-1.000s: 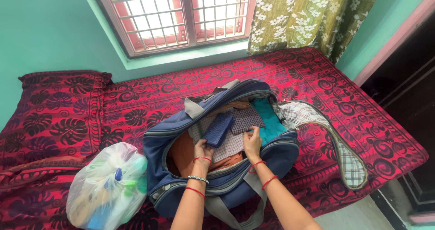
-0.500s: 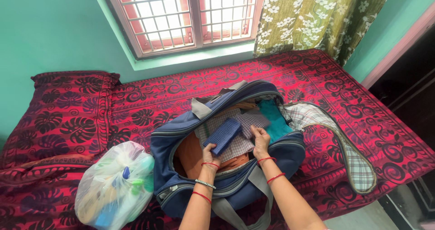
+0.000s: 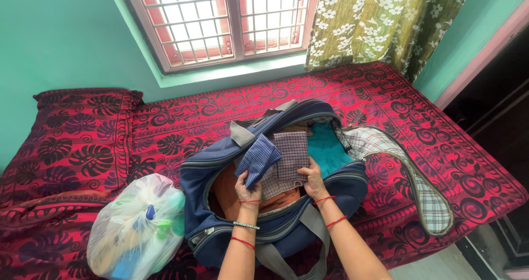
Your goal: The person removes folded shirts from a blue duffel bag on a bed, carries them to an open wardrobe, and places them on shelves. The person repeats this process with multiple shirts, organizing them in the wardrobe.
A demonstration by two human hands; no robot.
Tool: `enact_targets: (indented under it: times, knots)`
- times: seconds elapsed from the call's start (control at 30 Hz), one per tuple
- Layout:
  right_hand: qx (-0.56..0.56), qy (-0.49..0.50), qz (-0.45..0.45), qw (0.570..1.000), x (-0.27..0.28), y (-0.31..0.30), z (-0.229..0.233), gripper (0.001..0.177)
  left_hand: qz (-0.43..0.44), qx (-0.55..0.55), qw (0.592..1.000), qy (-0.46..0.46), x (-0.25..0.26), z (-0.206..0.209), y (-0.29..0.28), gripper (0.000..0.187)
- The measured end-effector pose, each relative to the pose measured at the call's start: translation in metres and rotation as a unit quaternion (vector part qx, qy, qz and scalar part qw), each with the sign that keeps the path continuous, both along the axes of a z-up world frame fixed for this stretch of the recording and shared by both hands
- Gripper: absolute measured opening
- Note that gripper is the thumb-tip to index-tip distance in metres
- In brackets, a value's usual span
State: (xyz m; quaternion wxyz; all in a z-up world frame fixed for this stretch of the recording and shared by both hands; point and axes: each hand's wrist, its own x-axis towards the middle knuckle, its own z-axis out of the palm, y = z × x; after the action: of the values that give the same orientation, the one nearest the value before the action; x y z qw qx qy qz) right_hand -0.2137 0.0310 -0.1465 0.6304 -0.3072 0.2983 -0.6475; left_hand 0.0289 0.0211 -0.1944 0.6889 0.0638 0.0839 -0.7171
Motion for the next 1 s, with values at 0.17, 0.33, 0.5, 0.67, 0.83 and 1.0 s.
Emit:
enact_targets:
  times: [0.17, 0.33, 0.5, 0.67, 0.83, 1.0]
  knots:
    - [0.086, 0.009, 0.070, 0.994, 0.005, 0.013, 0.017, 0.049, -0.016, 0.007, 1.000, -0.026, -0.006, 0.005, 0.005, 0.015]
    - [0.121, 0.110, 0.160, 0.973, 0.010, 0.014, 0.010, 0.053, -0.051, -0.029, 0.996, -0.073, -0.012, 0.010, 0.000, 0.016]
    - [0.134, 0.130, 0.166, 0.968, 0.018, 0.001, -0.013, 0.062, -0.067, 0.028, 0.978, -0.196, -0.064, 0.007, 0.002, 0.034]
    - [0.104, 0.085, 0.058, 0.989, 0.019, -0.002, -0.027, 0.073, 0.055, 0.131, 0.934, -0.329, -0.102, 0.006, 0.010, 0.058]
    - [0.094, 0.017, -0.028, 0.995, 0.019, -0.006, -0.027, 0.059, 0.039, 0.044, 0.822, -0.567, -0.086, 0.025, 0.018, 0.067]
    - [0.120, -0.017, 0.028, 0.992, 0.013, -0.004, -0.026, 0.039, -0.139, -0.007, 0.642, -0.754, -0.051, 0.055, 0.032, 0.041]
